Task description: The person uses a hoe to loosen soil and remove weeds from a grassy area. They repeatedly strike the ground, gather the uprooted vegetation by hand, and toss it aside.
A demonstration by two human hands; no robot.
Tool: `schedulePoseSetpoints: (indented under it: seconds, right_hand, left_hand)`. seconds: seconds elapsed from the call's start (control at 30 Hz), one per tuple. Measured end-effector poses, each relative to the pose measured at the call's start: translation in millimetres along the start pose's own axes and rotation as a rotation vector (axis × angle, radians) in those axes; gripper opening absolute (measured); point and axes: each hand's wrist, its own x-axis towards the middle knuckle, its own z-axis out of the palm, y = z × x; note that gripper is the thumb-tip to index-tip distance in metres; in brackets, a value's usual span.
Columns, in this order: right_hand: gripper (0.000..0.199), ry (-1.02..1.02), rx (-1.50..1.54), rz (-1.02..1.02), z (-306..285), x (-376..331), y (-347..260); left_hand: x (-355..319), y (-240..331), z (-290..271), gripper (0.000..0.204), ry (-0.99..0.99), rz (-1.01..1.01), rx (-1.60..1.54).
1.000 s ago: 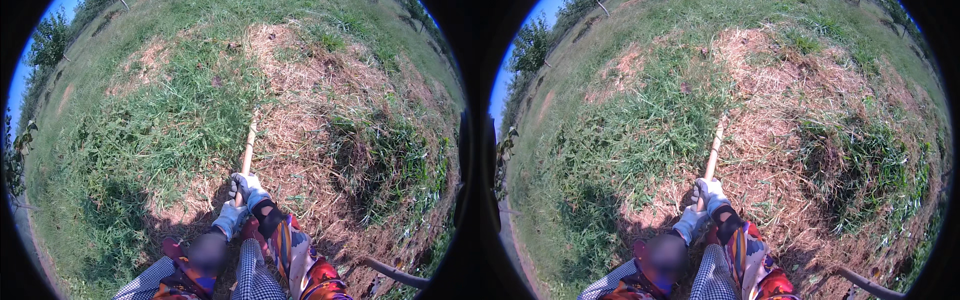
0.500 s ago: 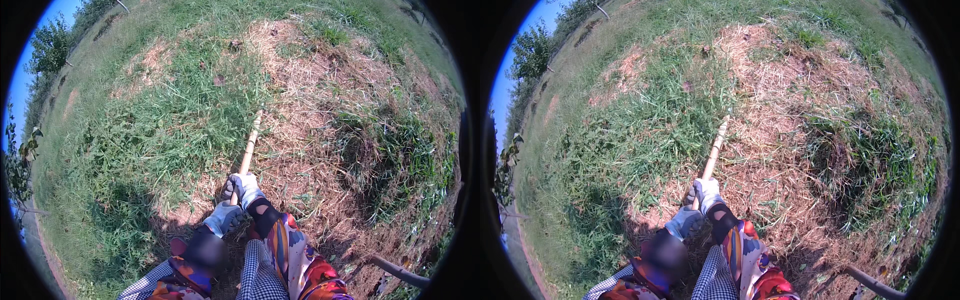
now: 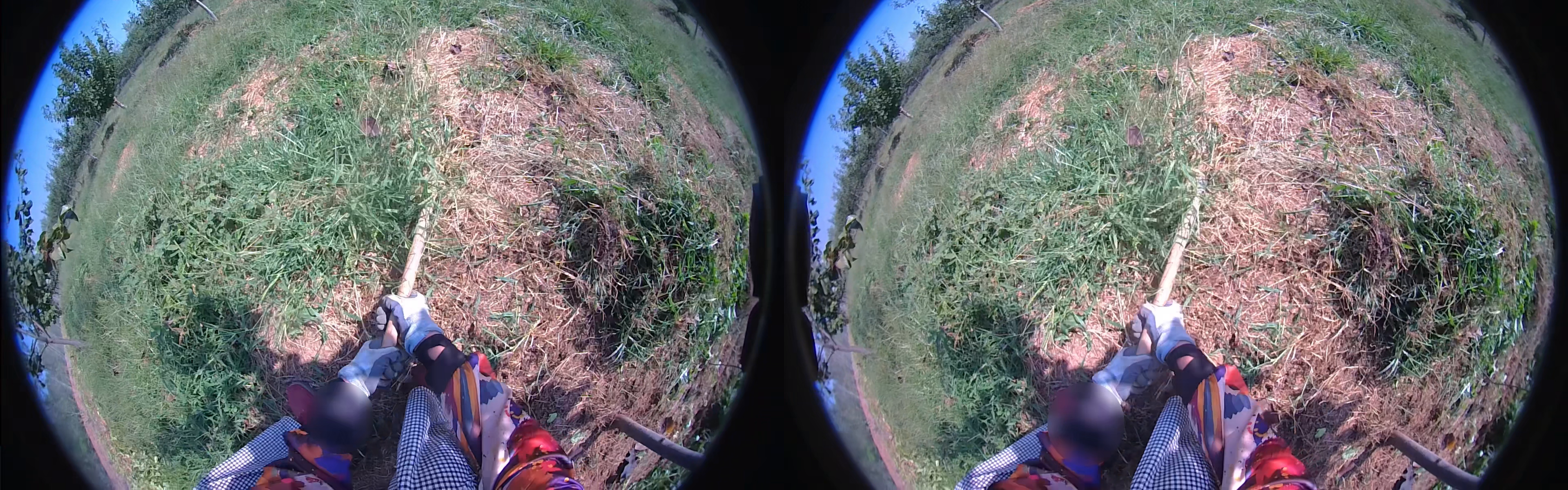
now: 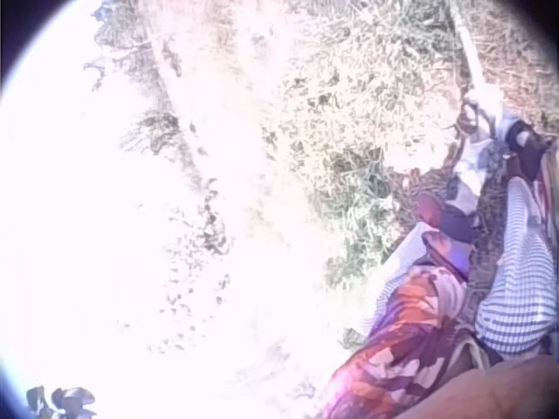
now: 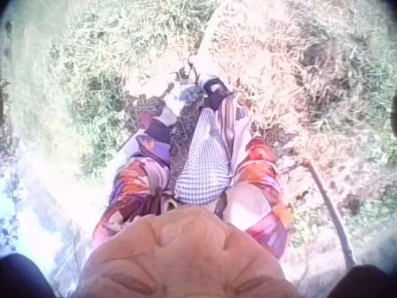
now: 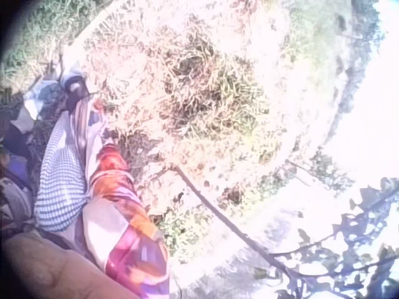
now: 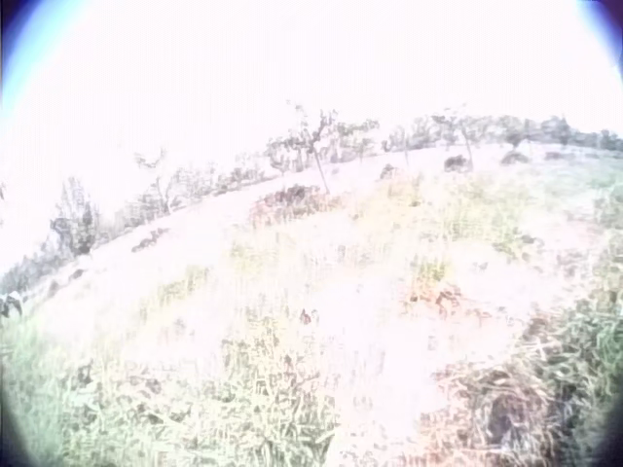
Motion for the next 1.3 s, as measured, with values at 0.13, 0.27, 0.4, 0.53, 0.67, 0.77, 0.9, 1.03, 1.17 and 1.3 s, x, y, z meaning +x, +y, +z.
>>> schedulePoseSetpoints:
  seconds: [0.13,0.27,0.4,0.53,0.67,0.77,0.9,1.03,1.17,1.3]
  right_hand:
    - [0.014,0.134,-0.473,0.078,-18.9,17.0,101.1]
    - [0.017,-0.012,-0.356,0.206,-59.5,-30.0,140.9]
    - [0.020,-0.100,-0.125,0.218,-29.3,-39.3,105.4]
    - [0.022,-0.189,0.096,0.163,-2.3,-40.5,59.4]
    - [0.011,-0.048,0.124,-0.008,43.1,8.5,2.3]
    - [0.013,0.046,-0.203,-0.205,74.1,67.1,17.4]
    - [0.029,0.156,-0.528,-0.220,52.2,52.1,111.6]
    - [0.027,-0.020,-0.212,-0.103,-0.7,30.9,96.0]
    - [0.020,0.100,-0.734,-0.339,-2.5,56.1,26.2]
    - [0.016,-0.003,-0.202,0.013,51.6,20.2,-31.6]
  left_hand:
    - [7.0,-95.1,-43.7,0.019,0.122,0.201,0.092]
    - [-53.6,-106.7,-16.0,0.019,0.171,-0.137,0.459]
    - [-15.8,-141.1,-44.4,0.015,0.166,0.141,0.061]
    - [-22.3,-42.6,-37.2,0.019,0.078,-0.081,-0.078]
    - [4.0,51.2,-36.2,0.013,0.090,0.008,0.155]
    - [34.4,51.3,-102.7,0.017,-0.285,-0.010,-0.328]
    - [-6.6,-18.8,-111.3,0.013,0.103,-0.025,-0.153]
    - [-2.4,-43.9,-42.9,0.017,0.078,0.102,-0.342]
    - [2.6,51.8,-3.5,0.017,-0.009,0.086,-0.200]
    - [17.2,48.5,-16.8,0.013,-0.043,0.212,-0.076]
